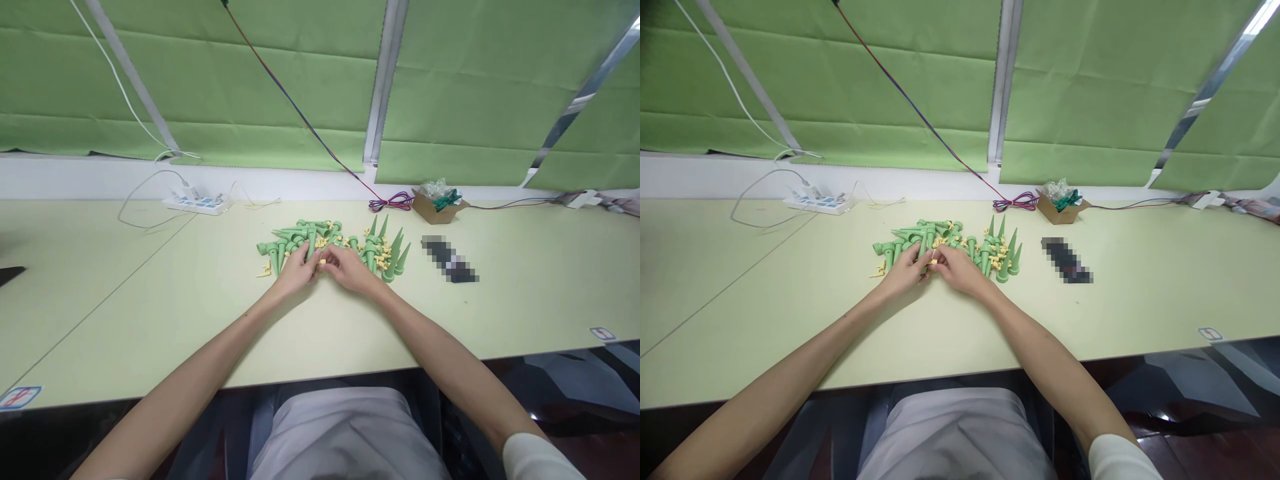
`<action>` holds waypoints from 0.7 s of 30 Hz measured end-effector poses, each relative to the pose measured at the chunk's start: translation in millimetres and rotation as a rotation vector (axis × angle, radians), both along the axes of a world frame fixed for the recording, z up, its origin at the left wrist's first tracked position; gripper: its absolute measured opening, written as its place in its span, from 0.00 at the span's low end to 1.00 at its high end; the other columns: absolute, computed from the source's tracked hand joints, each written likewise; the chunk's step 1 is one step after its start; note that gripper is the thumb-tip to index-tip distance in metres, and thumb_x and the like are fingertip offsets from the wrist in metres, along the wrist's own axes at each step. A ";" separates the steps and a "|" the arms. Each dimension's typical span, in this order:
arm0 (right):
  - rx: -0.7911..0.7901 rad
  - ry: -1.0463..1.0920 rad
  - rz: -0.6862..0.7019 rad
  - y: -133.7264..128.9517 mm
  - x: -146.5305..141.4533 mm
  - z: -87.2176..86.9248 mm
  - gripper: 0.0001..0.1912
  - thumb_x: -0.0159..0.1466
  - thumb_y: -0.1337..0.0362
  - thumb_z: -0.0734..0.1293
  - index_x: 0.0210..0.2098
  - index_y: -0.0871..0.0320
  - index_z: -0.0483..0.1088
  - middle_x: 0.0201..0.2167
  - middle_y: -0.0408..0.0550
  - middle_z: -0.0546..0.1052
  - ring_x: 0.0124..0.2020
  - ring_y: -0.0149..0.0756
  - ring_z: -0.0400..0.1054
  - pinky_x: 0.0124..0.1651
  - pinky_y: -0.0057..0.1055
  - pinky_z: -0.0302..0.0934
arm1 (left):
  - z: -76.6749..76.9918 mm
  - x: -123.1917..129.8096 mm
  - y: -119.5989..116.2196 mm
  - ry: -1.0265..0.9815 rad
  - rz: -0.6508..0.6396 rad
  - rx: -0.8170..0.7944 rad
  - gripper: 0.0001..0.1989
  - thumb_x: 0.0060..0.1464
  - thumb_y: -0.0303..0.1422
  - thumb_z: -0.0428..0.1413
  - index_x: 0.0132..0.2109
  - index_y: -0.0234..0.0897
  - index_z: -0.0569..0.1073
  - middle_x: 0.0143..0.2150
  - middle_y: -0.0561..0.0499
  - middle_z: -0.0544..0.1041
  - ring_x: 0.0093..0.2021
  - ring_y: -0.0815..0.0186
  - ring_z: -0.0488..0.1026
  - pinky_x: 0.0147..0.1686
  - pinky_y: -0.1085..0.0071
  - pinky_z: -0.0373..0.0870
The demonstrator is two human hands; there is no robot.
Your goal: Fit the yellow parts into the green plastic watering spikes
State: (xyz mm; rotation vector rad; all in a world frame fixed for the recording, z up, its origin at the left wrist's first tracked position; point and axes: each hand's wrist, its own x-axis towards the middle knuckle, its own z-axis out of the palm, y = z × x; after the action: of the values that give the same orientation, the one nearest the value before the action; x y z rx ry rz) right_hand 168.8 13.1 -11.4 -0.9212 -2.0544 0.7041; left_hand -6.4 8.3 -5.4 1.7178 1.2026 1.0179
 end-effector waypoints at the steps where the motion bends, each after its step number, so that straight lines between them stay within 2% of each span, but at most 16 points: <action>1: -0.002 -0.004 0.000 0.2 0.1 -0.2 0.05 0.66 0.68 0.67 0.35 0.55 0.66 0.31 0.45 0.78 0.32 0.36 0.70 0.38 0.31 0.60 | 0.3 0.2 -0.2 -0.001 0.001 -0.002 0.17 0.65 0.45 0.54 0.34 0.43 0.56 0.20 0.57 0.66 0.21 0.67 0.63 0.24 0.69 0.57; 11: 0.038 -0.053 -0.022 -0.9 -0.7 1.9 0.07 0.69 0.67 0.64 0.33 0.57 0.68 0.28 0.44 0.77 0.29 0.34 0.68 0.38 0.31 0.58 | -0.6 -0.4 1.5 0.006 0.010 0.022 0.17 0.65 0.46 0.54 0.34 0.43 0.57 0.21 0.58 0.66 0.20 0.68 0.63 0.23 0.69 0.57; 15: -0.023 0.002 0.007 -1.1 -1.0 1.8 0.01 0.68 0.67 0.67 0.39 0.57 0.70 0.33 0.46 0.80 0.32 0.36 0.72 0.39 0.32 0.62 | -1.4 -2.1 3.1 -0.010 0.032 0.003 0.18 0.64 0.46 0.55 0.34 0.43 0.57 0.21 0.58 0.65 0.20 0.67 0.64 0.23 0.69 0.58; 17: -0.023 0.023 0.019 -0.5 -0.9 1.1 0.03 0.67 0.67 0.68 0.41 0.56 0.70 0.35 0.46 0.81 0.34 0.36 0.73 0.41 0.32 0.64 | -2.3 -2.8 3.8 -0.008 0.032 -0.002 0.18 0.64 0.47 0.54 0.34 0.43 0.57 0.21 0.58 0.66 0.21 0.67 0.65 0.24 0.69 0.58; 21: 0.012 0.034 0.011 0.6 -0.7 -0.4 0.03 0.67 0.68 0.68 0.38 0.56 0.69 0.33 0.46 0.80 0.35 0.37 0.73 0.41 0.33 0.64 | -3.0 -2.4 3.8 0.009 0.022 0.011 0.18 0.66 0.46 0.53 0.34 0.43 0.56 0.21 0.58 0.66 0.21 0.67 0.64 0.24 0.69 0.59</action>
State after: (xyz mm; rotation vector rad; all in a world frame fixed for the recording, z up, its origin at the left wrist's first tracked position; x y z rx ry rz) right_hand 168.1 13.7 -11.8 -0.8863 -2.0332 0.7075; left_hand -8.8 12.1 -8.4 1.7228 1.2266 1.0332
